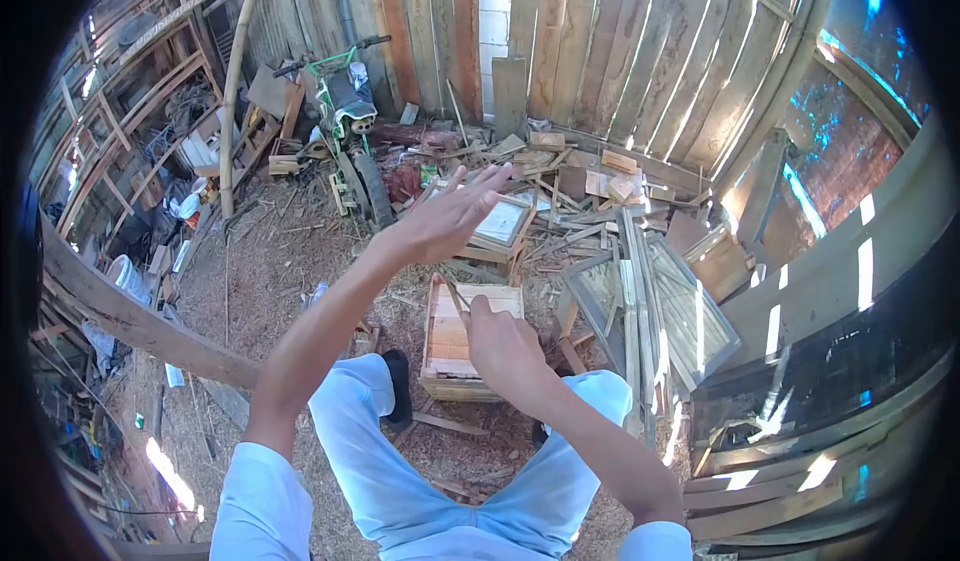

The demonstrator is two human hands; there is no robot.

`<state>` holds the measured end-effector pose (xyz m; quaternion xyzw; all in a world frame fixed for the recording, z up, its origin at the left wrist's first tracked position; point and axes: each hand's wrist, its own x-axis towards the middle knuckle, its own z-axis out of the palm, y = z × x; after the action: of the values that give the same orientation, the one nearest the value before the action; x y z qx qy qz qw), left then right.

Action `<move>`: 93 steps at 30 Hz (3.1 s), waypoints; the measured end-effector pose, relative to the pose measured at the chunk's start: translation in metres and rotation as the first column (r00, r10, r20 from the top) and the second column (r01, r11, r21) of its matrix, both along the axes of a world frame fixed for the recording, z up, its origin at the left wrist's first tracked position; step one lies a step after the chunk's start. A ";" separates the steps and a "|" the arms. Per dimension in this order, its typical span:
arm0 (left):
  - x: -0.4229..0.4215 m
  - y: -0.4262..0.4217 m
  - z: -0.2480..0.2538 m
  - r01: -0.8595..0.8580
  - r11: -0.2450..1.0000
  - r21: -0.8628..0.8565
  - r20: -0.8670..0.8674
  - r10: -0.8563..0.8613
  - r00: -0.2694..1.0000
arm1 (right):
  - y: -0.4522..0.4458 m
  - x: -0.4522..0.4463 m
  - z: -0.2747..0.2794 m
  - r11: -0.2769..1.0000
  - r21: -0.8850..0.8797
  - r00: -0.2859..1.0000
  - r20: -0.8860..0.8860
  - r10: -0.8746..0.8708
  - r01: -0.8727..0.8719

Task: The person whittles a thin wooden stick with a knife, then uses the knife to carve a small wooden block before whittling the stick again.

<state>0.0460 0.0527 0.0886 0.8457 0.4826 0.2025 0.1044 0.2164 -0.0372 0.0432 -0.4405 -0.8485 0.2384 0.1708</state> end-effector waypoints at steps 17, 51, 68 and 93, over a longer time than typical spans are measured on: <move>-0.018 0.016 -0.102 -0.191 0.981 0.031 0.206 0.181 0.962 | 0.019 -0.013 -0.054 0.998 -0.050 0.986 0.162 0.033 -0.025; -0.008 -0.097 -0.058 -0.222 0.975 0.023 0.681 0.147 0.717 | -0.018 0.014 -0.256 0.979 -0.117 0.950 0.246 0.191 -0.167; -0.015 -0.056 -0.232 -0.440 0.862 -0.251 0.683 0.480 0.551 | 0.054 -0.006 -0.246 0.915 -0.307 0.965 0.114 -0.237 0.261; -0.054 -0.074 -0.113 -0.048 0.897 -0.439 0.895 0.441 0.064 | 0.057 0.035 -0.235 0.746 -0.267 0.791 0.267 -0.551 0.610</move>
<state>-0.0076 -0.0211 -0.0241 0.3717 0.4504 0.6508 0.4851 0.2513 0.0200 -0.1915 -0.7243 -0.6258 0.2767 0.0847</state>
